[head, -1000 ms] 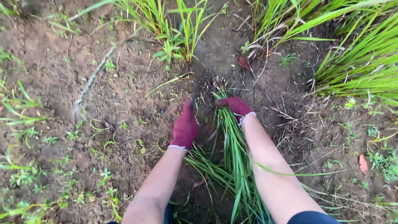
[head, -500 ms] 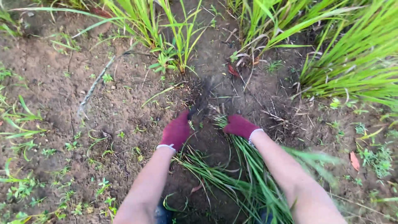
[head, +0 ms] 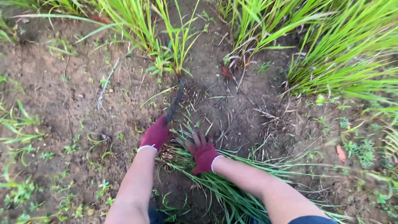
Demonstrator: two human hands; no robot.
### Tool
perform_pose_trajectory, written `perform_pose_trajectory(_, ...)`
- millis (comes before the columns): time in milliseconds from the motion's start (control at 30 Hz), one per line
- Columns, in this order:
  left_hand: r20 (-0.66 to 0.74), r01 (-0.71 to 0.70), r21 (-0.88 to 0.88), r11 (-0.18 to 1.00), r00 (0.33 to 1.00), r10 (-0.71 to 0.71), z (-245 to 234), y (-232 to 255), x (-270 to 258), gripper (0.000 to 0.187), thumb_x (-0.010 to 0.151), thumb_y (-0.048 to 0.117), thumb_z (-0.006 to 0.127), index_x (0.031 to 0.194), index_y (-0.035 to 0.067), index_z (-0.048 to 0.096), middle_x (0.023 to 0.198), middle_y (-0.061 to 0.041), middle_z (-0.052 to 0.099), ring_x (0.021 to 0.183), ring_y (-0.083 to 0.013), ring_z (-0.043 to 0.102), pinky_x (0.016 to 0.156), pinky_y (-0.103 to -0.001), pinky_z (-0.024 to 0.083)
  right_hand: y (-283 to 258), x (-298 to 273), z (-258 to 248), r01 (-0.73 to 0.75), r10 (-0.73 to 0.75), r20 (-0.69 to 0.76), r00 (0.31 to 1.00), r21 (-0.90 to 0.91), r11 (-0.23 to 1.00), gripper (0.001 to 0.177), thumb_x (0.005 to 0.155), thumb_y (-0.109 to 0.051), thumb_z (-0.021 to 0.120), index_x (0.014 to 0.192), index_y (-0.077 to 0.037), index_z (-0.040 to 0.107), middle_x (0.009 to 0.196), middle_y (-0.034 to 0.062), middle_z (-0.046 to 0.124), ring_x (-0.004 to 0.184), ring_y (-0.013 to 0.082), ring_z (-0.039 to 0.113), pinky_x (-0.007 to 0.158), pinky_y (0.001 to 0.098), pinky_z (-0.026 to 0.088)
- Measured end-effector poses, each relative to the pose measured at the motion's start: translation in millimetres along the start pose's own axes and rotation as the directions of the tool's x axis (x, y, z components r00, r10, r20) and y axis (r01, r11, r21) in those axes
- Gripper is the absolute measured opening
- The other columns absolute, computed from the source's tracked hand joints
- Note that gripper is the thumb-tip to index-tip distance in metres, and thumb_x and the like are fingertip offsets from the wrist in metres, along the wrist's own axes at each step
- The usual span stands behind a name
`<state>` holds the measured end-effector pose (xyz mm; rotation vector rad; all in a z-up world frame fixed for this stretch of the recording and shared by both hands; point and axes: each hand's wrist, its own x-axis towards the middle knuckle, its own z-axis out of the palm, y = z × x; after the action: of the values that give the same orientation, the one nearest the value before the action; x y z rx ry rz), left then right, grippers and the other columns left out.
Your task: Cutting clumps of tall green grass using a handheld sickle in an outdoor field.
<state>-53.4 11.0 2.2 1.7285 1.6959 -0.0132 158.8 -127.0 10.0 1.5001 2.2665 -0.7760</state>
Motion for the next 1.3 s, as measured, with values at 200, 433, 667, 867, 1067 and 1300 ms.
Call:
perform_pose_trajectory(200,0.171,0.031,-0.150,0.988,0.985,-0.005,-16,-14,20,0.042,0.096,0.033,0.059,0.134,0.018,0.051,0.107,-0.025,0.069,0.095,-0.0447,0.067,0.082,-0.057,0.053,-7,4,-4,-0.020,0.021,0.021,1.000,-0.018,1.000,0.137,0.058,-0.071,0.084,0.163,-0.012,0.019,0.166,0.0333,0.004,0.151,0.0579,0.006,0.112,0.0802,0.012)
perform_pose_trajectory(433,0.358,0.097,-0.302,0.948,0.933,0.019,-37,-53,89,0.032,0.094,0.026,0.062,0.119,0.006,0.059,0.095,-0.023,0.071,0.080,-0.0383,0.070,0.069,-0.051,0.058,-36,14,-35,-0.148,0.188,0.254,0.949,-0.168,0.975,0.134,0.062,-0.062,0.086,0.165,-0.014,0.014,0.167,0.0326,0.000,0.153,0.0571,0.002,0.117,0.0747,0.014)
perform_pose_trajectory(667,0.550,0.296,-0.399,0.868,0.834,-0.031,23,-115,100,0.027,0.093,0.019,0.066,0.103,-0.006,0.067,0.082,-0.021,0.073,0.064,-0.0318,0.073,0.055,-0.046,0.062,-31,18,-46,-0.069,0.152,0.398,0.905,-0.214,0.974,0.133,0.070,-0.056,0.085,0.165,-0.011,0.004,0.166,0.0360,-0.002,0.150,0.0604,0.008,0.115,0.0717,0.021)
perform_pose_trajectory(867,0.371,0.224,-0.516,0.827,0.929,-0.020,-13,-101,0,0.022,0.085,0.017,0.061,0.100,0.004,0.072,0.070,-0.013,0.070,0.050,-0.0207,0.063,0.043,-0.038,0.049,12,63,-142,0.066,-0.070,0.422,0.904,0.025,0.998,0.042,0.084,-0.043,0.063,0.099,-0.007,0.080,0.100,0.0173,0.080,0.093,0.0361,0.076,0.086,0.0498,0.058)
perform_pose_trajectory(1067,0.222,0.418,-0.432,0.799,0.908,-0.355,-41,-85,-39,0.033,0.093,0.036,0.060,0.099,0.004,0.067,0.070,-0.010,0.066,0.051,-0.0221,0.061,0.042,-0.040,0.048,75,250,-139,0.151,-0.246,-0.229,0.942,-0.365,0.919,0.031,0.098,-0.023,0.050,0.108,-0.003,0.072,0.114,0.0169,0.071,0.111,0.0370,0.065,0.087,0.0529,0.052)
perform_pose_trajectory(1300,0.072,0.443,-0.395,0.805,0.888,-0.453,-35,-46,-33,0.038,0.096,0.039,0.053,0.104,0.005,0.069,0.071,-0.014,0.069,0.056,-0.0284,0.068,0.050,-0.043,0.055,138,308,-138,0.022,-0.115,-0.070,0.991,-0.760,0.650,0.038,0.100,-0.021,0.044,0.125,-0.006,0.067,0.130,0.0151,0.067,0.124,0.0340,0.062,0.108,0.0564,0.043)
